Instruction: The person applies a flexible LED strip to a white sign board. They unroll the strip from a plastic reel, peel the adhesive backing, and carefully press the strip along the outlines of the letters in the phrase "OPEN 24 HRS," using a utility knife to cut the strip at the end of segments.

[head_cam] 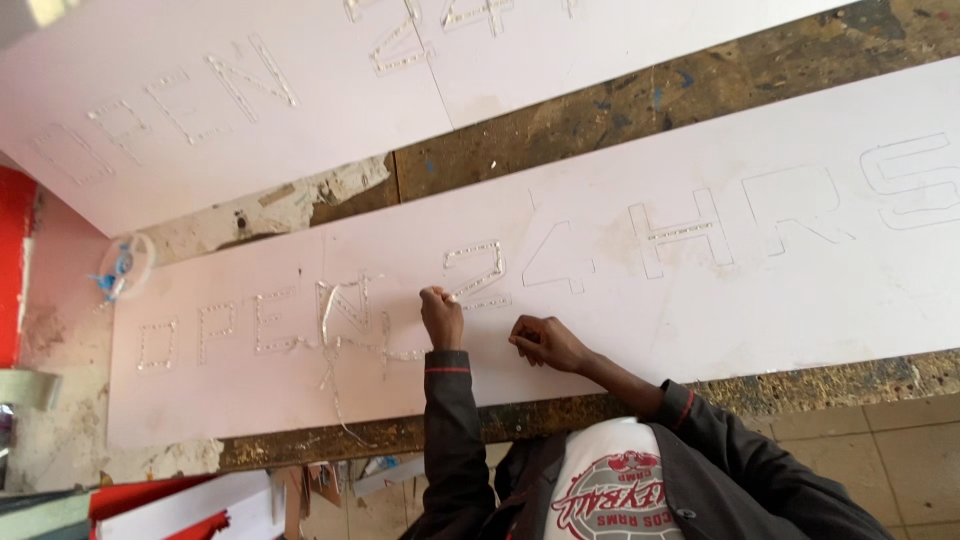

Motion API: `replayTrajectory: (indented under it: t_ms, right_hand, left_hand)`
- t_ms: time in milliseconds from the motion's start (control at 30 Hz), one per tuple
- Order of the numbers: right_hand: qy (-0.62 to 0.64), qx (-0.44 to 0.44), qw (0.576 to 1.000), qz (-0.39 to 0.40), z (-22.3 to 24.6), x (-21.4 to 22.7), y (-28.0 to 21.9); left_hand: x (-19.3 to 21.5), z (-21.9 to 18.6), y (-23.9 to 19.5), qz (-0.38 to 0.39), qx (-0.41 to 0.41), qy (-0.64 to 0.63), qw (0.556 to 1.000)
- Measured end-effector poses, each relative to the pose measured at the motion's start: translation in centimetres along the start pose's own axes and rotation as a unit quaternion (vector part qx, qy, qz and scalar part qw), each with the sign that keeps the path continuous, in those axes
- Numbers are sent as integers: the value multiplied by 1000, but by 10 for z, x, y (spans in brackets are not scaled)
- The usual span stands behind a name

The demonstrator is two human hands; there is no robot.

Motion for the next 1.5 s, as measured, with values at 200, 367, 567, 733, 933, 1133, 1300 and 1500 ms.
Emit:
replayTrajectory:
  t_ms: [200, 367, 567, 733, 933, 1133, 1300, 1500]
  right_hand:
    - [4, 3, 1000, 4, 5, 3, 2]
    - [4, 5, 1000, -2, 7, 6, 6]
    - [0, 21, 1000, -4, 16, 9, 4]
    - [27, 14, 999, -25, 14, 8, -3]
    - [105, 19, 993, -42, 4, 14, 2]
    - [62, 28, 996, -57, 10, 22, -9]
    - [-131, -7, 980, -146, -34, 88, -11]
    - [-258, -84, 847, -456, -28, 261, -81]
  left_hand:
    - [7, -14, -5, 105, 4, -40, 994]
    - [41, -82, -39, 191, 23, -279, 941]
    - [60, -166, -50, 238, 24, -431, 870]
    - [119, -198, 9, 146, 23, -487, 861]
    - [279, -95, 53, -64, -84, -507, 855]
    - [407, -57, -29, -364, -186, -264, 874]
    - [277, 49, 8, -81, -51, 154, 984]
    - [231, 103, -6, -179, -75, -76, 978]
Point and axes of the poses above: each hand's wrist, its own y-axis towards the middle knuckle, its own x-axis out of the back of the hand, z = x × y, the point moved 8 cm from there along y, towards the middle knuckle, and after that the axes turned 2 degrees about x, right-handed, at the moved point
